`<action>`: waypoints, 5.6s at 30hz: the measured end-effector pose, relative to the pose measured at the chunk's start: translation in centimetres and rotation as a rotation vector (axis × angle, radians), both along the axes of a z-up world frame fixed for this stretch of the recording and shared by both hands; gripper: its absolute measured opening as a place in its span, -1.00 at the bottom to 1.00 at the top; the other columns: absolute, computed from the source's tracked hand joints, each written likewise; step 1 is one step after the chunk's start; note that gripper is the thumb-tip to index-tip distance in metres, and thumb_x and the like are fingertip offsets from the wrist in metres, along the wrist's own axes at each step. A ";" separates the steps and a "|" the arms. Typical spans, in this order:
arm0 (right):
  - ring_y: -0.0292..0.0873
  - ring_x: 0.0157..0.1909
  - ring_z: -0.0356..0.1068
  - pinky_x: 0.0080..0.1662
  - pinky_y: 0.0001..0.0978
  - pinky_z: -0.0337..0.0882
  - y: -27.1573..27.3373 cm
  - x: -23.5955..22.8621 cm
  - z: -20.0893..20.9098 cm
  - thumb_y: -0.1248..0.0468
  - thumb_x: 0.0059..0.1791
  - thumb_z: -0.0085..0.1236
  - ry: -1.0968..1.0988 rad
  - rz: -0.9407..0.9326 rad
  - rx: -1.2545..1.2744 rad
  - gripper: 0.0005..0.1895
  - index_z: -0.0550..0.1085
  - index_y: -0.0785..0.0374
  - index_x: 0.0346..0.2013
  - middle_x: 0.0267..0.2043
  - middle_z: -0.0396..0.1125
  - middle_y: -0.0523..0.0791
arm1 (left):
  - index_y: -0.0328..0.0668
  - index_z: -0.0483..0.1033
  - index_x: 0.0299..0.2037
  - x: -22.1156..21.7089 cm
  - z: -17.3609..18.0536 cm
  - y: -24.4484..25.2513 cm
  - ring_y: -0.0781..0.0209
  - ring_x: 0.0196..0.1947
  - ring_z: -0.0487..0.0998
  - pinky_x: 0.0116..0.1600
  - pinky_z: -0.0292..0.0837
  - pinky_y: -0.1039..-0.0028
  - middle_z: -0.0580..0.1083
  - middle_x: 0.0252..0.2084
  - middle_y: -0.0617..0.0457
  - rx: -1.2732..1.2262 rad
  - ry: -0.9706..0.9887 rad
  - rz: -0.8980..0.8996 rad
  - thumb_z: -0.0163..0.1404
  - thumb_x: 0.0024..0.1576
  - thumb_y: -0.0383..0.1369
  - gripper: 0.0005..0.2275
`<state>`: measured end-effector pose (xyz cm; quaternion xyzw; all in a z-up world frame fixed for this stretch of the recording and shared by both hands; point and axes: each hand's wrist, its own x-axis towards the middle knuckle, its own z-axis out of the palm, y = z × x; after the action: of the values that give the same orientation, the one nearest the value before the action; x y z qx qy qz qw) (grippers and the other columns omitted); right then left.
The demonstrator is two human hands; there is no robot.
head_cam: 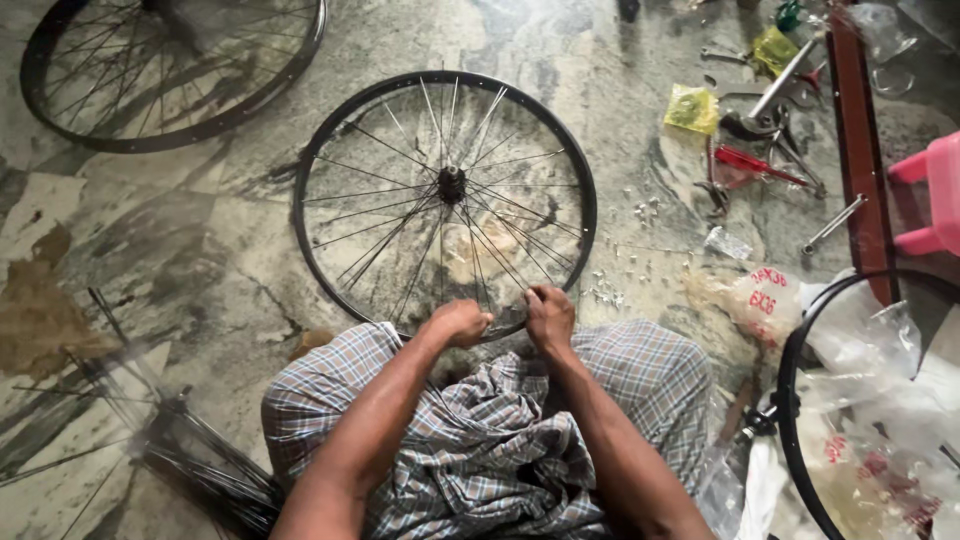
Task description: The person sits on the floor and laces a bicycle wheel by inserting spokes through the rim and hub, then securing them with nipples. The person works methodically around the wheel, handling each spoke individually.
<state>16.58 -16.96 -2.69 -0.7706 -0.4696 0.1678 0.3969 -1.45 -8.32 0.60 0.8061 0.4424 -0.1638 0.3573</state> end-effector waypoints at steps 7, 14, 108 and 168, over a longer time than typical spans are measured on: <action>-0.02 -0.23 0.49 -0.16 -0.20 0.44 2.6 -0.2 5.6 0.17 -0.07 0.28 -0.043 -0.119 0.135 -0.85 0.65 0.15 -0.30 -0.28 0.46 -0.06 | -0.41 0.52 -0.54 -0.6 4.8 -0.8 0.13 -0.66 0.57 -0.52 0.50 0.31 0.50 -0.62 -0.10 -0.361 -0.295 0.456 0.06 0.21 -0.17 -0.59; 0.01 -0.34 0.43 -0.30 -0.08 0.41 7.4 -0.8 11.1 0.11 -0.07 0.35 -0.338 0.154 -0.139 -0.82 0.62 0.11 -0.45 -0.24 0.31 -0.05 | -0.39 0.49 -0.45 -0.1 4.5 1.8 0.17 -0.71 0.48 -0.63 0.44 0.36 0.42 -0.62 0.00 -0.511 -0.693 0.777 0.05 0.20 -0.31 -0.74; -0.35 -0.51 0.25 -0.43 -0.51 0.23 3.5 -2.1 1.5 0.52 -0.13 0.22 1.008 0.018 -0.004 -0.92 0.48 0.34 -0.43 -0.51 0.34 -0.18 | -0.21 0.50 -0.31 2.8 6.3 3.9 0.22 -0.51 0.56 -0.05 0.42 -0.03 0.50 -0.37 -0.09 0.617 -0.232 0.238 0.14 -0.01 -0.25 -0.79; -0.40 -0.40 0.26 -0.33 -0.55 0.28 2.9 -2.9 1.2 0.50 -0.05 0.20 0.947 0.078 0.145 -0.93 0.50 0.34 -0.30 -0.40 0.38 -0.21 | -0.23 0.52 -0.13 2.1 6.9 7.1 -0.11 -0.15 0.56 0.07 0.41 0.03 0.55 -0.20 -0.19 -0.025 -0.227 0.038 -0.15 0.30 -0.16 -0.71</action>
<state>13.71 -14.04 -1.46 -0.5615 -0.2765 0.4819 0.6132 0.66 -1.24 7.46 0.8066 0.4121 -0.0701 0.4180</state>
